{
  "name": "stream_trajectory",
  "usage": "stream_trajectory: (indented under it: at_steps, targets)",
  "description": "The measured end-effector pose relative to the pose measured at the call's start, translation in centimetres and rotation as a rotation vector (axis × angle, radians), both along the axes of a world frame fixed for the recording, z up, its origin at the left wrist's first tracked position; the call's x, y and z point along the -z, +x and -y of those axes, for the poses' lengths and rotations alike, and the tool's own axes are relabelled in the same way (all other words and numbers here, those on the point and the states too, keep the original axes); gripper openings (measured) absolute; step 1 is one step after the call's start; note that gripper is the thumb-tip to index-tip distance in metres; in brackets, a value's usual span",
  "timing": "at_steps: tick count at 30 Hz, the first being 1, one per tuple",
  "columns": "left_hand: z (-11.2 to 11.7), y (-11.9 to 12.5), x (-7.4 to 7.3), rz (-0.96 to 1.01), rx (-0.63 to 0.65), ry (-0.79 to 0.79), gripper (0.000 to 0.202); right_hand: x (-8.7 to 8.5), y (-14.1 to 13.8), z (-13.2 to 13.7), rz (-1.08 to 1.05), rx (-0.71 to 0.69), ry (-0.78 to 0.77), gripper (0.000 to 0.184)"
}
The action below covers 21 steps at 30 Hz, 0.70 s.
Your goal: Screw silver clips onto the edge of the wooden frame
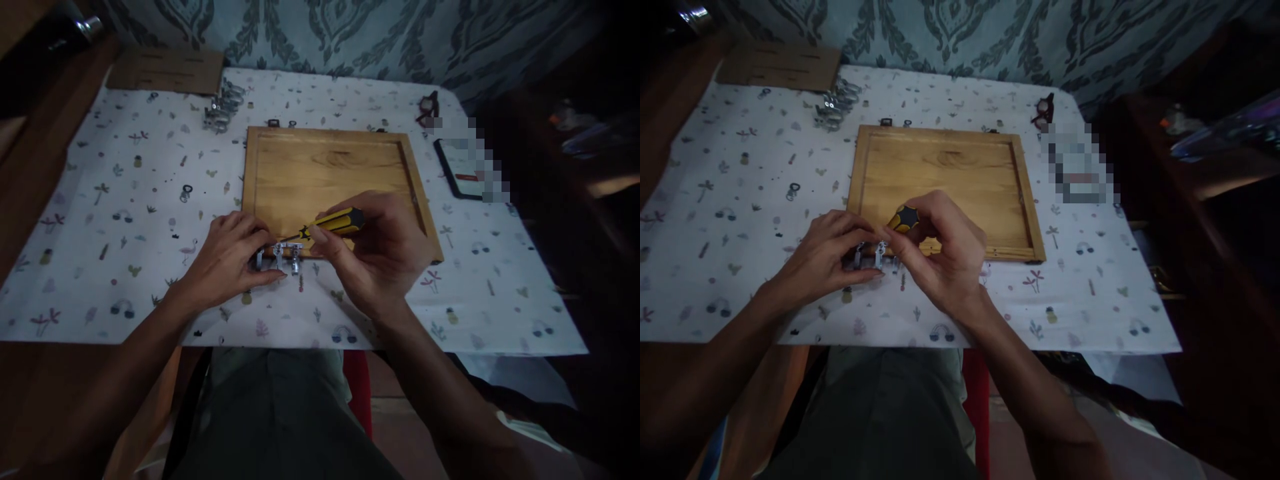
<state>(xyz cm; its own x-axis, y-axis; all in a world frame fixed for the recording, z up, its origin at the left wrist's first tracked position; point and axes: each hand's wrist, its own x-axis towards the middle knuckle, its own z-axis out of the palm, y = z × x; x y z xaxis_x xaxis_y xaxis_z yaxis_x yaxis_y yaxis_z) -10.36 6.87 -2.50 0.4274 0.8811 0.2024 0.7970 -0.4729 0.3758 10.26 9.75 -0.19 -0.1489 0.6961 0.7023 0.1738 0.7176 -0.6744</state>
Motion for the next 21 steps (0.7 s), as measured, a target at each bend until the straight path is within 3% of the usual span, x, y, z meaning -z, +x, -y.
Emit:
stream_trajectory:
  at_steps: [5,10,16,21]
  targets:
    - [0.0,-0.1,0.3,0.005,0.006,0.025,0.056,-0.7,0.4,0.6,-0.144,0.135,-0.078,0.018]
    - [0.3,-0.3,0.0,0.066,-0.019,0.032,0.058,-0.6,1.5,0.9,-0.291,0.178,-0.084,0.016]
    - [0.4,-1.0,-1.0,0.317,-0.23,0.132,0.02,0.4,4.2,1.9,-0.364,0.232,-0.116,0.017]
    - [0.1,-1.7,-0.9,0.394,-0.363,0.264,0.011,0.3,5.4,3.3,-0.456,0.244,-0.246,0.018]
